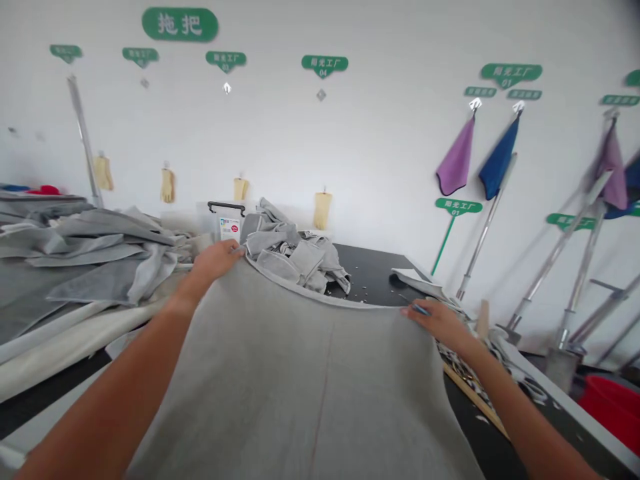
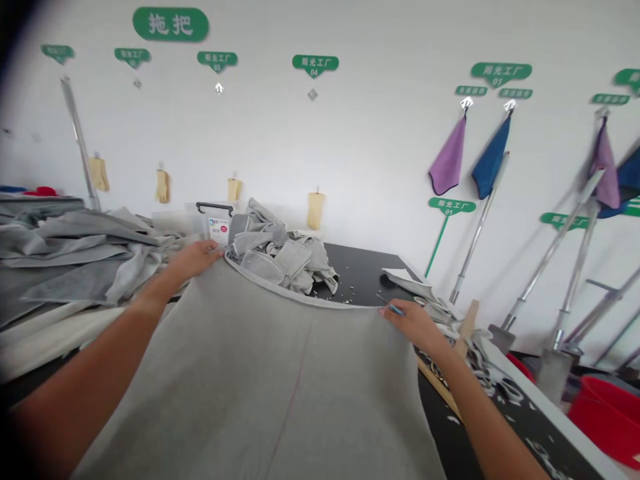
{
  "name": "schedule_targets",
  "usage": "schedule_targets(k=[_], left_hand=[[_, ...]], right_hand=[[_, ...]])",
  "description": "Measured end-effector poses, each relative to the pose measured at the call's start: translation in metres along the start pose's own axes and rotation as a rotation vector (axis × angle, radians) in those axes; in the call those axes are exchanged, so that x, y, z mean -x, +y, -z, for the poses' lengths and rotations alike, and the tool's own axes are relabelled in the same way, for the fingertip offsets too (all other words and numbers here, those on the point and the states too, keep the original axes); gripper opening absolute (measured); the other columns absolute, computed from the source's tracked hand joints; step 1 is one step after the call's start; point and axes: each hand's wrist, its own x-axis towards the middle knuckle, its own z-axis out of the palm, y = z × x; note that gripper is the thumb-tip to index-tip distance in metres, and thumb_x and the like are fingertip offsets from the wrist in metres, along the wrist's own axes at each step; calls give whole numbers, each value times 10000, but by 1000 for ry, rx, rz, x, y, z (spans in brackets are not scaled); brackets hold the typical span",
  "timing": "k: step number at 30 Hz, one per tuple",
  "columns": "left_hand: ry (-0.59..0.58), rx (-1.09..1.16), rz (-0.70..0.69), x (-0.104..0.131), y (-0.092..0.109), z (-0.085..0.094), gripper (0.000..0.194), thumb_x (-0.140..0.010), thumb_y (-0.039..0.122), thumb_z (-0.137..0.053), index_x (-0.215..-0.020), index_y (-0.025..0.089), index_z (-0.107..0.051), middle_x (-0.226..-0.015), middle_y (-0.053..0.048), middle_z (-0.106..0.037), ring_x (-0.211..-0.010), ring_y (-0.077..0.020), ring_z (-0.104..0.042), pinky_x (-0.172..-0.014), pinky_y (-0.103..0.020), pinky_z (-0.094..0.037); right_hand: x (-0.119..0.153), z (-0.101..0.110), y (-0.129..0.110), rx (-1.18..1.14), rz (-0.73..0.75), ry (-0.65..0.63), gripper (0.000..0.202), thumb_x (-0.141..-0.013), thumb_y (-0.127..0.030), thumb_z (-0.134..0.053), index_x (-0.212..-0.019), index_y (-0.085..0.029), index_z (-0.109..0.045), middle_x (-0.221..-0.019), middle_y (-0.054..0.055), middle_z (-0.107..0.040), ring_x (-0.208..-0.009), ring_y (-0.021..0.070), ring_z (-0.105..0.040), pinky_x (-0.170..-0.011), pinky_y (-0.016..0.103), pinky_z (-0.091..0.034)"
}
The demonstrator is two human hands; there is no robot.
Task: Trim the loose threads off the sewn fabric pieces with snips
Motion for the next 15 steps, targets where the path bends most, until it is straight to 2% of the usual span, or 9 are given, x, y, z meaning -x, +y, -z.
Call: schedule_targets(k=[3, 7, 9, 12, 15], left_hand=[[-50, -66, 6, 10, 4, -35, 323, -888, 340, -512, -1136, 222, -682, -1118, -139, -713, -1036, -331, -655, -852, -392, -484], [47, -91, -72, 29, 36, -58, 370, -863, 186, -481, -1189, 182, -655, -1176, -175, -683, -1109, -355, -622, -909, -453, -470], [12, -7, -206, 38, 63, -66, 329, -861, 184, -492, -1135, 199, -672, -1123, -134, -705, -1072, -315, -637, -921, -420, -469], [-183, 198, -450, 54, 113, -80, 261, -833, 194, -547, -1041, 229, -701, -991, -62, -735, -953, -244, -667, -860, -327, -479], [-357, 379, -630, 78, 169, -99, 225, -834, 224, -574, -1015, 234, -707, -935, -41, -737, -848, -209, -671, -755, -283, -480]], right_hand=[[-2, -38, 17, 25, -26, -60, 420, -886, -567, -492, -831, -215, -714, -793, 39, -726, -784, 234, -654, -701, 302, -440], [0, -62, 42, 93, -85, -107, 350, -858, -531, -541, -883, -235, -727, -857, 58, -742, -829, 249, -675, -742, 312, -443], [4, -64, 59, 101, -98, -119, 323, -840, -505, -565, -895, -233, -731, -893, 66, -747, -874, 263, -681, -764, 317, -448], [10, -61, 85, 130, -151, -120, 299, -815, -456, -581, -902, -218, -741, -918, 82, -753, -910, 281, -688, -777, 324, -460], [16, -58, 102, 155, -212, -94, 271, -789, -393, -589, -886, -200, -753, -902, 104, -757, -896, 296, -699, -783, 338, -470]])
